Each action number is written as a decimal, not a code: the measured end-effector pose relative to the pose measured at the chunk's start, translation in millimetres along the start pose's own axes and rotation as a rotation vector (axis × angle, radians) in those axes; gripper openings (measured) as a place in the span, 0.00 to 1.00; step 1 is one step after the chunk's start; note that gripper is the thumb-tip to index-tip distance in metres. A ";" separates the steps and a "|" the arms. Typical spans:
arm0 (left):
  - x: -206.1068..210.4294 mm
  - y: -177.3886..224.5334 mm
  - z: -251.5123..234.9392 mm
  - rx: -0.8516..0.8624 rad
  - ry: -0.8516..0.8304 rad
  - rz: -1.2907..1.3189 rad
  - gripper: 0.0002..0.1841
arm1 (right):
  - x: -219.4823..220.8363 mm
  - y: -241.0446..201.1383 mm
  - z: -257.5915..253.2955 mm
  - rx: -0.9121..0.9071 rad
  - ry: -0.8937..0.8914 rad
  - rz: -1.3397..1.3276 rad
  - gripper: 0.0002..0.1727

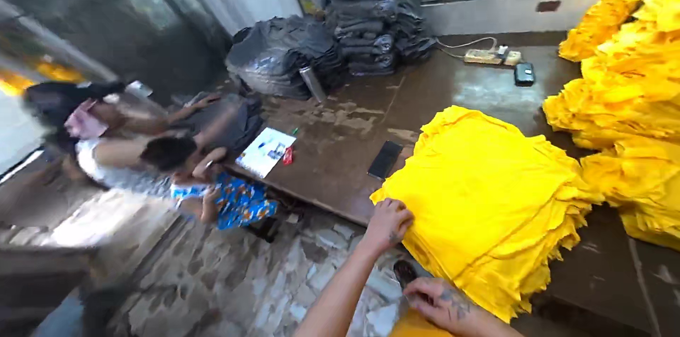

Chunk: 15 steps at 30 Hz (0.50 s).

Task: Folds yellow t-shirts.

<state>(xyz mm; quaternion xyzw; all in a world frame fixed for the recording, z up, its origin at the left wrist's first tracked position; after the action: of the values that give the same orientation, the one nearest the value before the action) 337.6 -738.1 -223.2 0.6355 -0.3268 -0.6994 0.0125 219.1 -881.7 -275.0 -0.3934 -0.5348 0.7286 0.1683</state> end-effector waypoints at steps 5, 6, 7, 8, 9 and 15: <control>-15.8 -0.6 -31.0 0.207 -0.240 0.013 0.13 | -25.0 -24.8 -29.1 0.105 0.104 -0.500 0.15; -9.0 -2.1 -37.4 0.256 -0.299 -0.029 0.14 | -23.2 -30.4 -34.6 0.125 0.092 -0.560 0.15; -3.9 -4.5 -42.8 0.305 -0.324 -0.046 0.13 | -22.1 -35.2 -39.5 0.129 0.084 -0.579 0.15; -3.2 -6.4 -46.7 0.317 -0.360 -0.018 0.12 | -21.1 -37.8 -42.9 0.120 0.094 -0.573 0.15; -7.5 -8.2 -49.7 0.291 -0.415 0.045 0.12 | -20.8 -38.5 -45.5 0.112 0.118 -0.562 0.15; -62.3 13.0 -69.9 0.152 -0.154 0.253 0.16 | -34.8 -33.7 -80.8 0.217 0.769 -0.847 0.22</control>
<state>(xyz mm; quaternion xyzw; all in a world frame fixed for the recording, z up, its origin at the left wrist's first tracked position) 407.1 -752.2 -160.7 0.5328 -0.4562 -0.7122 0.0270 296.1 -840.1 -240.1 -0.3622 -0.4683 0.4532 0.6664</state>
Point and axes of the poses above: each hand's wrist, its own z-axis away from the middle knuckle, its own x-axis out of the palm, y = z × x, the point moved 4 cm from there along -z, towards the middle knuckle, and after that the axes turned 9 degrees about y, right-handed, at the moved point
